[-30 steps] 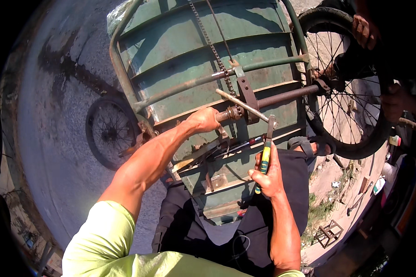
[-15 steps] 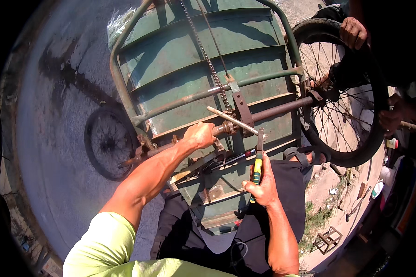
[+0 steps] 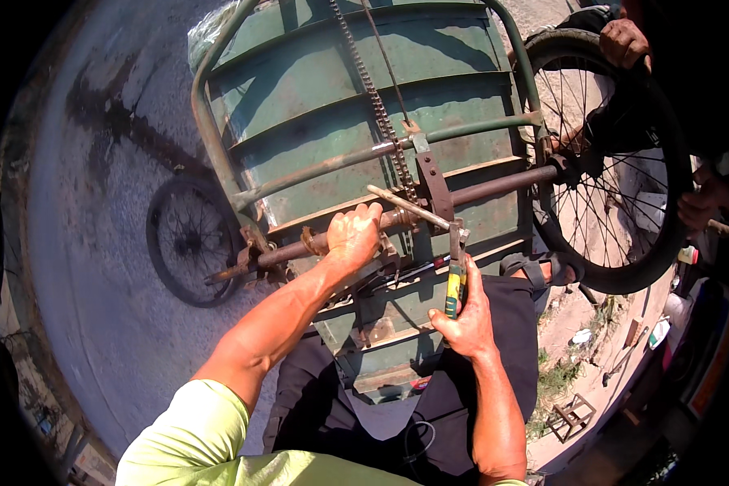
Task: The person uses a hammer and pliers to work on the rear axle and chain mechanism of a green cargo tricycle. They repeatedly strike a metal component on the axle with the hammer while holding the part steady with pliers, likely to loosen or adjust a seized section.
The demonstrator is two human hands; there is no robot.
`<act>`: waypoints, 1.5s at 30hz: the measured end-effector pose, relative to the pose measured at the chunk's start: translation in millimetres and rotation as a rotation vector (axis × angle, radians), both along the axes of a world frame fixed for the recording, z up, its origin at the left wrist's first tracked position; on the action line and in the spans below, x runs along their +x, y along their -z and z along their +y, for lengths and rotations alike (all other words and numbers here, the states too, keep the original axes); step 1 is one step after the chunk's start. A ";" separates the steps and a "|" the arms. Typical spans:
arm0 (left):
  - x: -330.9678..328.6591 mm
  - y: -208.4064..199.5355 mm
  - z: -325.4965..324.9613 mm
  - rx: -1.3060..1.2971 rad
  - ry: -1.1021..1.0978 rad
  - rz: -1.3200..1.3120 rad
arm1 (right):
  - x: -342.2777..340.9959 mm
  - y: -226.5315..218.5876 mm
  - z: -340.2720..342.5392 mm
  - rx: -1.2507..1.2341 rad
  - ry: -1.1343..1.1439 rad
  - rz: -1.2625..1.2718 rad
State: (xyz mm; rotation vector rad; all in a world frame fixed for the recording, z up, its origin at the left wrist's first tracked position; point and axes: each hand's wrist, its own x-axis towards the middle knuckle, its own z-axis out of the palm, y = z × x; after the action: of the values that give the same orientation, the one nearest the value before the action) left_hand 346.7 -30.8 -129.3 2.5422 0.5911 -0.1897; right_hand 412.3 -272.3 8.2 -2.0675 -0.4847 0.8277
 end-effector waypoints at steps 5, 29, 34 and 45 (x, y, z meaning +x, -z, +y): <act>8.6 -18.6 6.7 -0.169 0.002 0.189 | 2.0 -18.2 16.5 -0.059 0.046 0.090; 22.9 -16.3 23.5 -0.278 0.126 0.364 | 5.0 -16.5 0.9 -0.054 -0.008 -0.227; 20.9 -13.0 20.2 -0.265 0.112 0.323 | 3.0 -18.4 -7.6 -0.073 -0.033 -0.318; -18.8 -25.5 6.4 -0.087 0.041 -0.243 | -16.4 7.3 -1.0 -0.025 0.101 -0.281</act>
State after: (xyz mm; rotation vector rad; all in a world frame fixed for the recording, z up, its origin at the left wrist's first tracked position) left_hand 327.9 -24.4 -103.8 2.4463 0.4263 0.0777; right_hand 395.8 -273.4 0.9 -2.2236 -0.5180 0.4874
